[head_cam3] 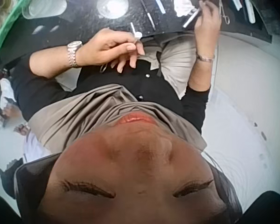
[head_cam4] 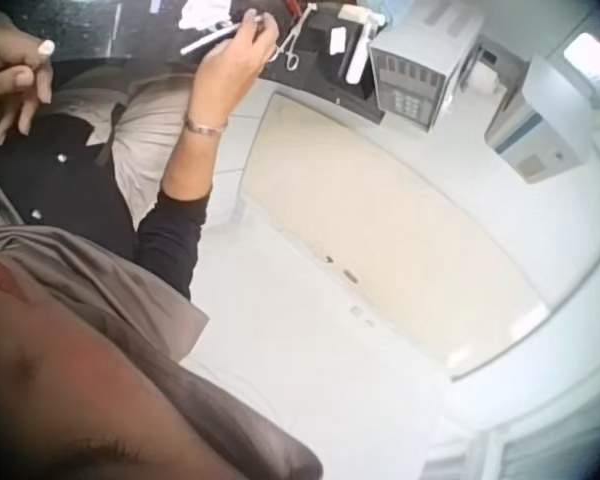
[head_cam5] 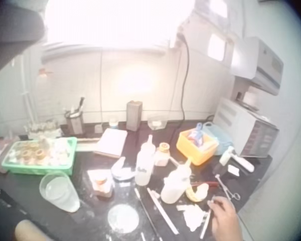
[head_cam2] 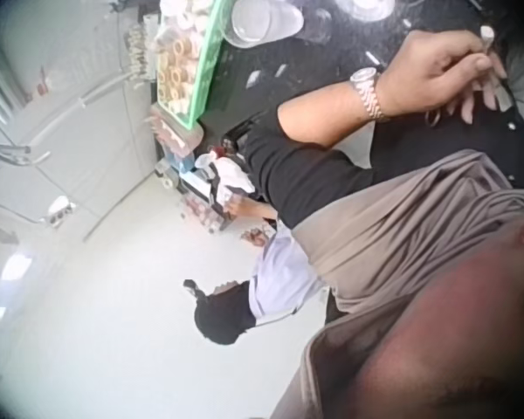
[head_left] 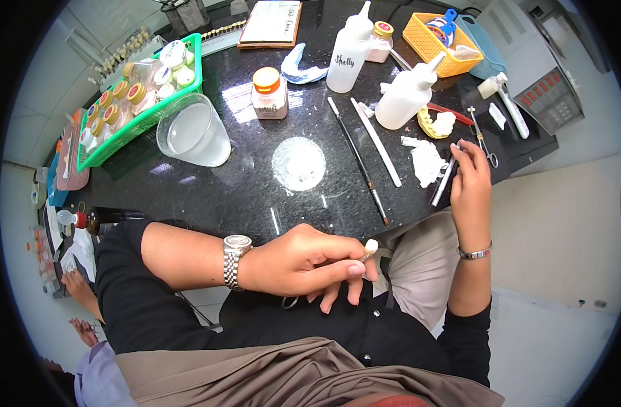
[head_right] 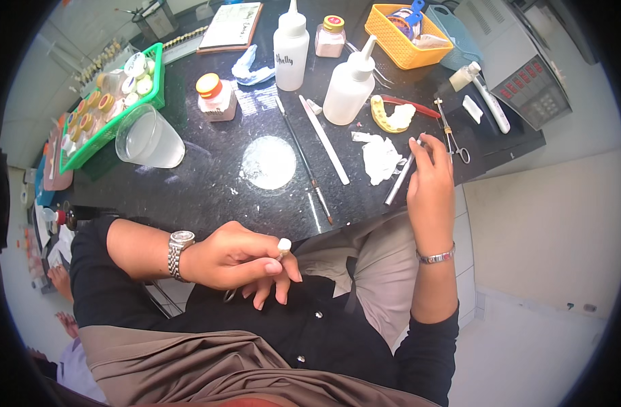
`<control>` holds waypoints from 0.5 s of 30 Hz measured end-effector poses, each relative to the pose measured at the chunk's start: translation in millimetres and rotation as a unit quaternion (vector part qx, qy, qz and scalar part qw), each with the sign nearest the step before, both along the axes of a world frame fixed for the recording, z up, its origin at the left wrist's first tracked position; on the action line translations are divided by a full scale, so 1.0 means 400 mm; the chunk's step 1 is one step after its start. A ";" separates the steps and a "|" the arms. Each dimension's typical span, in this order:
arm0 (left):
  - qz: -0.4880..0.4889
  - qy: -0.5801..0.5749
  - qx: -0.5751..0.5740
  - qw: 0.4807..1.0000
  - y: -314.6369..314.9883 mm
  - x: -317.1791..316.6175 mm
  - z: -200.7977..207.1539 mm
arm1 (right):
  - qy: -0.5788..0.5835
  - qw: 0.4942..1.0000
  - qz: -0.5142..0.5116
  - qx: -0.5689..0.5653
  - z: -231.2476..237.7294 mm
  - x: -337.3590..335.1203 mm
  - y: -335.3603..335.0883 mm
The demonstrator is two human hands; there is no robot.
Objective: The person holds a small white dental prosthetic in their left hand and uses a fine brush in their right hand to apply a white substance to its surface. They repeatedly dip the brush into a small container of white material on the table and apply it to the prosthetic, rotating the object to cover different areas.
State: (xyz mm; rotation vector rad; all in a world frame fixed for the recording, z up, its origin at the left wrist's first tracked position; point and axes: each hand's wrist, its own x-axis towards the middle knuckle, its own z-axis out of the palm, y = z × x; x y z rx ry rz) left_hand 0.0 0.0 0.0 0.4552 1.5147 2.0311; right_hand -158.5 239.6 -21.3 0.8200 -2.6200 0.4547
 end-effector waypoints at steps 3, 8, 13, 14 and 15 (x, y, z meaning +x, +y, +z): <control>0.007 -0.003 0.001 1.000 0.004 0.001 0.002 | 0.046 0.997 -0.006 -0.054 0.031 0.024 -0.007; 0.020 -0.001 0.000 1.000 0.004 0.002 -0.003 | 0.107 0.984 -0.045 -0.138 0.055 0.071 0.008; 0.002 -0.005 -0.016 1.000 0.001 0.000 0.006 | 0.106 0.966 0.035 -0.235 0.110 0.109 -0.036; 0.002 -0.011 -0.018 1.000 0.002 0.002 0.005 | 0.070 0.979 0.059 -0.182 0.106 0.117 -0.008; 0.010 -0.008 -0.018 1.000 0.003 0.003 0.003 | 0.008 0.963 0.098 -0.250 0.110 0.134 0.000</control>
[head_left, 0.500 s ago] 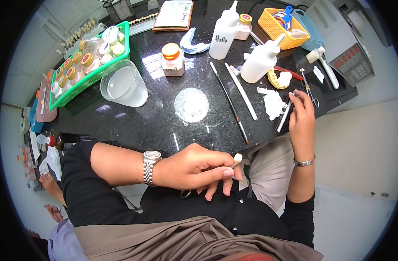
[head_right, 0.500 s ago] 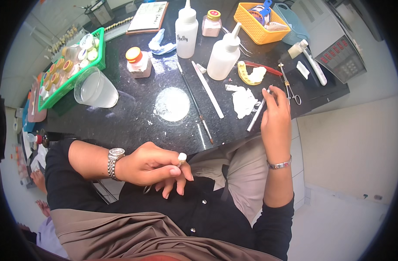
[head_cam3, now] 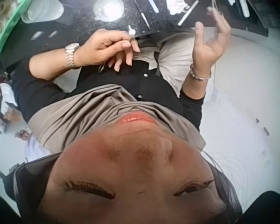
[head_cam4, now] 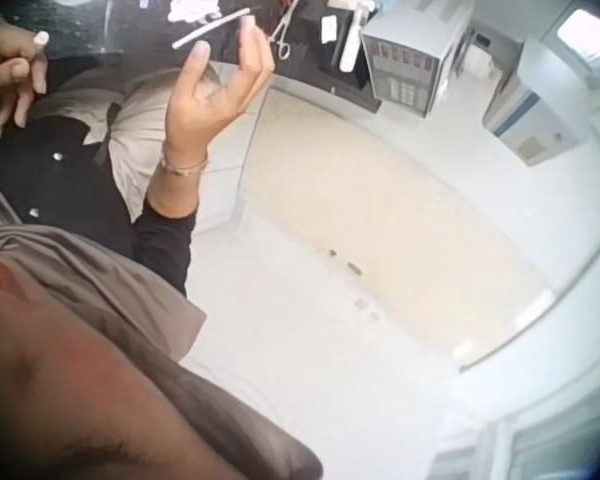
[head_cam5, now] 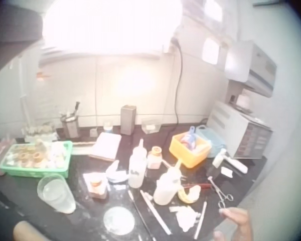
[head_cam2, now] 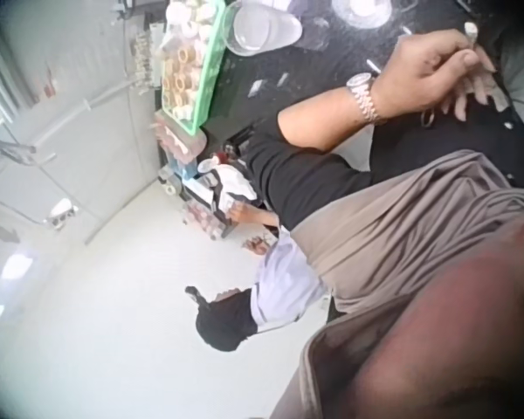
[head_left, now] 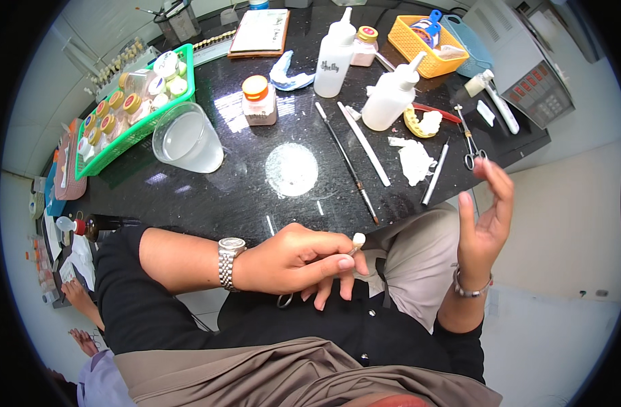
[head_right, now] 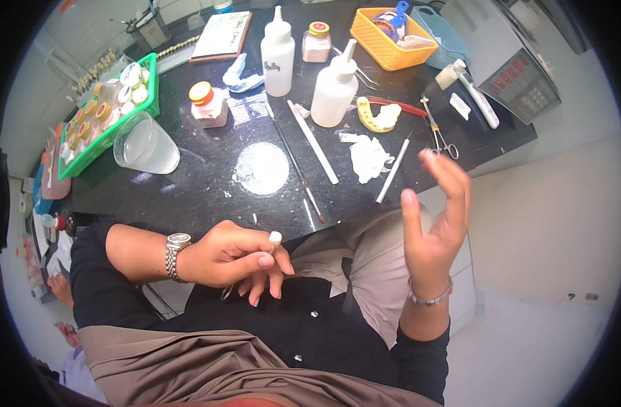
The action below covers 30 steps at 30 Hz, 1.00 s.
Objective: The person holds a small white dental prosthetic in their left hand and uses a fine brush in their right hand to apply a white substance to its surface. They repeatedly dip the brush into a small container of white material on the table and apply it to the prosthetic, rotating the object to cover different areas.
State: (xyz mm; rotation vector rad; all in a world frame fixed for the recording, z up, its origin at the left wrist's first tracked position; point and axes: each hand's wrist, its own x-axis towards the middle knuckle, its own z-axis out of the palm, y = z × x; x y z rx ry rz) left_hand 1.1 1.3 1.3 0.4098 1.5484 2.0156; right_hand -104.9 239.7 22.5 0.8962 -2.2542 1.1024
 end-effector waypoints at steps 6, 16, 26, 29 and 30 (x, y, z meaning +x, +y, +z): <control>0.017 0.010 -0.007 1.000 0.004 0.003 -0.009 | -0.219 0.849 0.437 -0.200 0.045 0.103 -0.033; 0.029 0.082 -0.045 0.995 0.009 -0.001 -0.010 | -0.253 0.640 0.664 -0.293 0.054 0.152 -0.137; 0.030 0.073 -0.040 0.996 0.010 -0.002 -0.006 | -0.210 0.619 0.694 -0.300 0.043 0.141 -0.146; 0.025 0.052 -0.033 0.998 0.005 0.004 -0.007 | -0.267 0.614 0.698 -0.254 0.054 0.134 -0.124; 0.023 0.059 -0.035 0.997 0.005 0.001 -0.006 | -0.322 0.619 0.676 -0.237 0.081 0.138 -0.099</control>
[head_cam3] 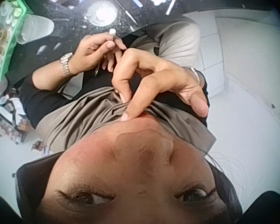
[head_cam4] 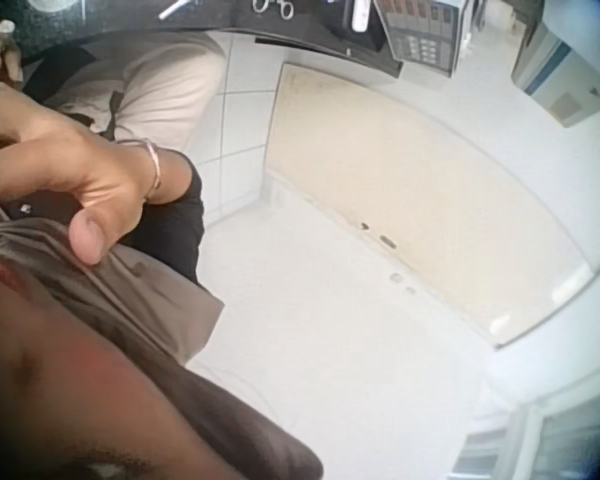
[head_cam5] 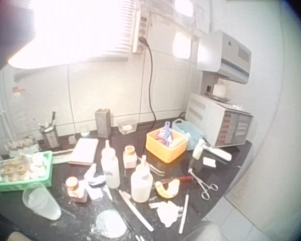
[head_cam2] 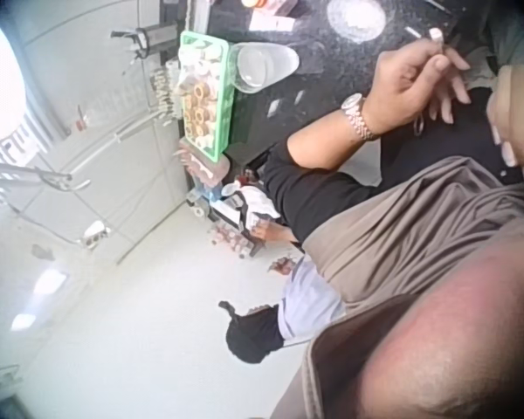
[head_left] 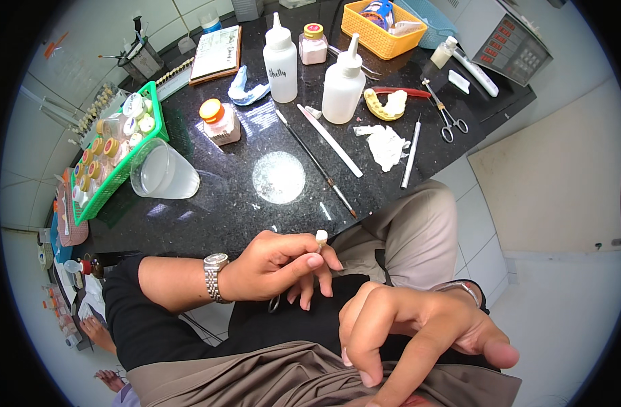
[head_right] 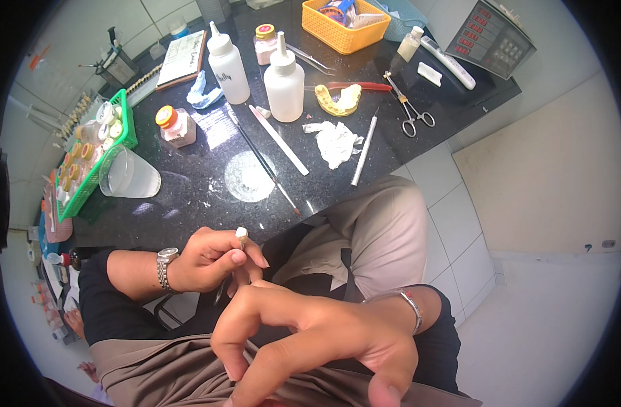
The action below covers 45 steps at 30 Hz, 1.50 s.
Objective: The person holds a small white dental prosthetic in their left hand and uses a fine brush in their right hand to apply a white substance to its surface. They repeatedly dip the brush into a small container of white material on the table and apply it to the prosthetic, rotating the object to cover different areas.
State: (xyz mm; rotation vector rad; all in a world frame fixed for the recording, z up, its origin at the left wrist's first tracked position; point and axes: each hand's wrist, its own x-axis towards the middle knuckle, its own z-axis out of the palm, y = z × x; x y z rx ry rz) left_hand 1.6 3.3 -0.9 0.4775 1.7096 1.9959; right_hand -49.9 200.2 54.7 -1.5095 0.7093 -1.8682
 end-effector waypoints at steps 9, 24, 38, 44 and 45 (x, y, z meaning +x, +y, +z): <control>-0.010 -0.078 0.054 0.995 0.001 0.006 -0.009 | -0.319 0.906 -0.263 0.088 -0.048 -0.046 0.043; -0.006 -0.079 0.055 0.995 -0.002 0.008 -0.007 | -0.268 0.915 -0.301 0.023 -0.022 0.007 0.051; 0.000 -0.073 0.040 0.997 0.003 0.002 -0.009 | 0.005 0.957 -0.261 -0.125 0.006 0.069 0.054; -0.010 -0.070 0.028 0.997 0.000 0.003 -0.006 | 0.010 0.963 -0.240 -0.124 -0.001 0.076 0.047; -0.003 -0.072 0.037 0.997 0.001 0.004 -0.008 | 0.009 0.963 -0.241 -0.123 -0.001 0.078 0.045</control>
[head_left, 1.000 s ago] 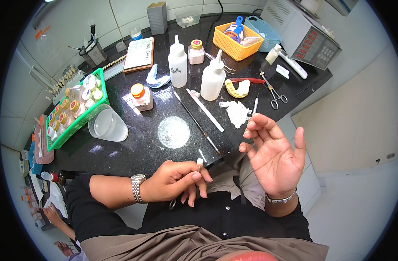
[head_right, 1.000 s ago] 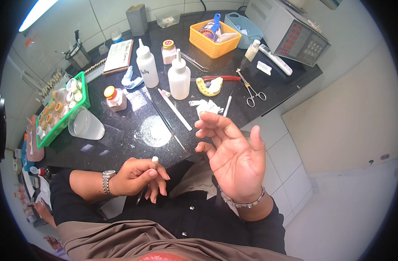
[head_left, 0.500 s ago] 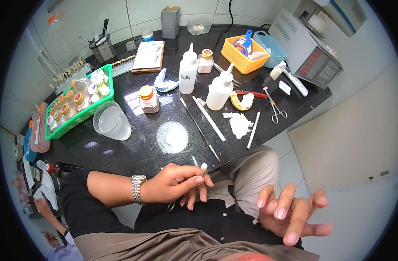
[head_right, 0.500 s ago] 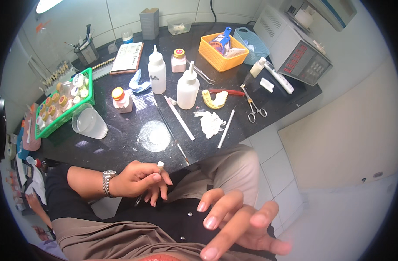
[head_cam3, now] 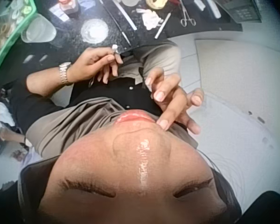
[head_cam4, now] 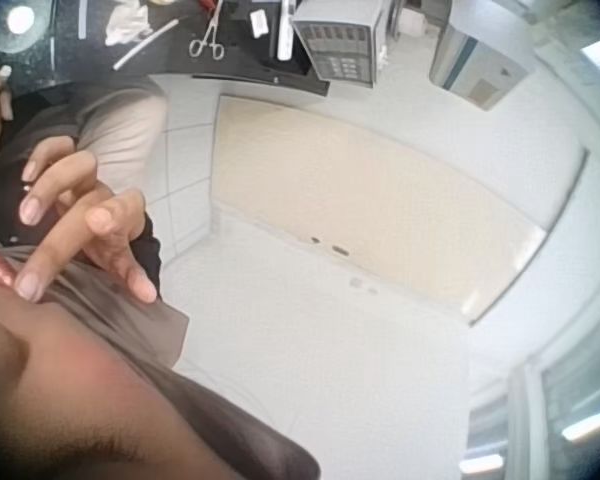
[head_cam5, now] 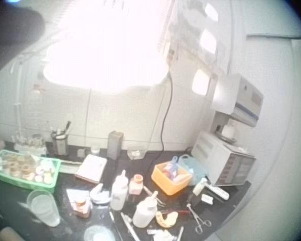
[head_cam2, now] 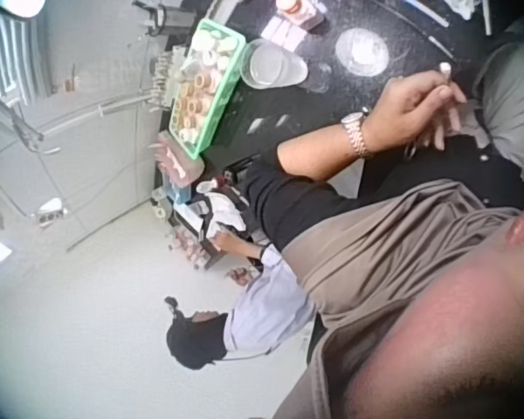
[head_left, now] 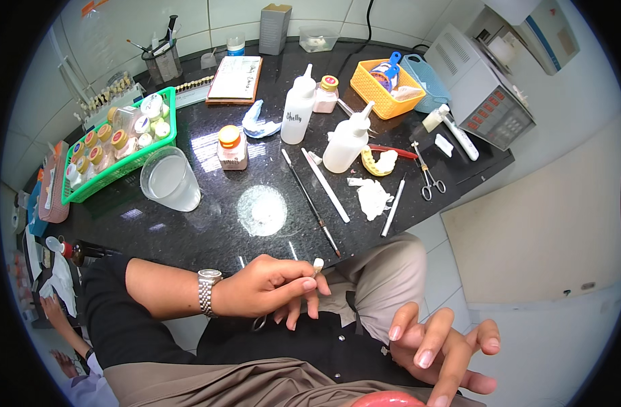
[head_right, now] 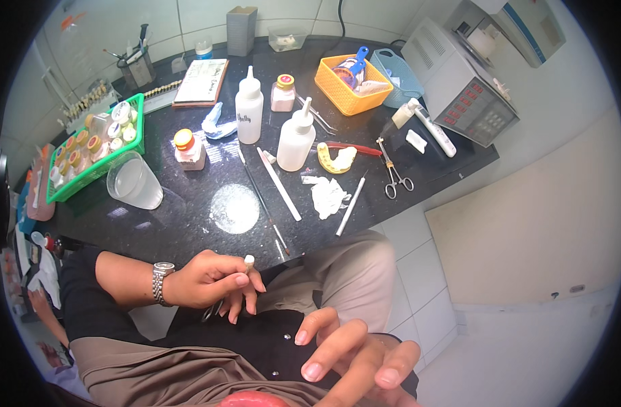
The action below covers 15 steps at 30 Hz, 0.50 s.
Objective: The person holds a small white dental prosthetic in their left hand and uses a fine brush in their right hand to apply a white substance to its surface. They repeatedly dip the brush into a small container of white material on the table and apply it to the prosthetic, rotating the object to cover different areas.
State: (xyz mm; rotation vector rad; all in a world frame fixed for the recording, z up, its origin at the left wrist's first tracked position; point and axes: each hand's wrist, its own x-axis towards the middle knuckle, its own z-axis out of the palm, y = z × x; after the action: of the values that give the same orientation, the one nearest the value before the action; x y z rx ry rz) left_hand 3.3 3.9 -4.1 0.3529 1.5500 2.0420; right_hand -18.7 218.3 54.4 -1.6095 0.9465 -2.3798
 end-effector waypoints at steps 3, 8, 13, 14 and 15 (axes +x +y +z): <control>0.001 0.000 0.000 1.000 -0.002 0.002 0.002 | 0.014 1.000 0.003 0.001 0.000 -0.003 -0.001; -0.002 0.008 0.001 1.000 0.002 -0.008 0.000 | 0.004 0.998 -0.057 -0.037 -0.025 -0.026 0.001; 0.002 -0.006 0.011 1.000 -0.001 -0.002 -0.001 | -0.187 0.944 -0.254 0.100 -0.055 -0.106 0.038; 0.003 -0.003 0.010 1.000 -0.001 -0.001 0.000 | -0.201 0.907 -0.334 0.158 -0.062 -0.129 0.040; 0.003 0.004 0.010 1.000 0.000 -0.003 0.003 | -0.180 0.886 -0.374 0.205 -0.078 -0.154 0.046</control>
State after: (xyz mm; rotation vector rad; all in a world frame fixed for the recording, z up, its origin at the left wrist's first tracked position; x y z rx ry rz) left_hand 2.0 4.1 -2.9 0.3650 1.5382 2.0641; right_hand -80.4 236.8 23.3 -0.6625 2.0684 -2.4788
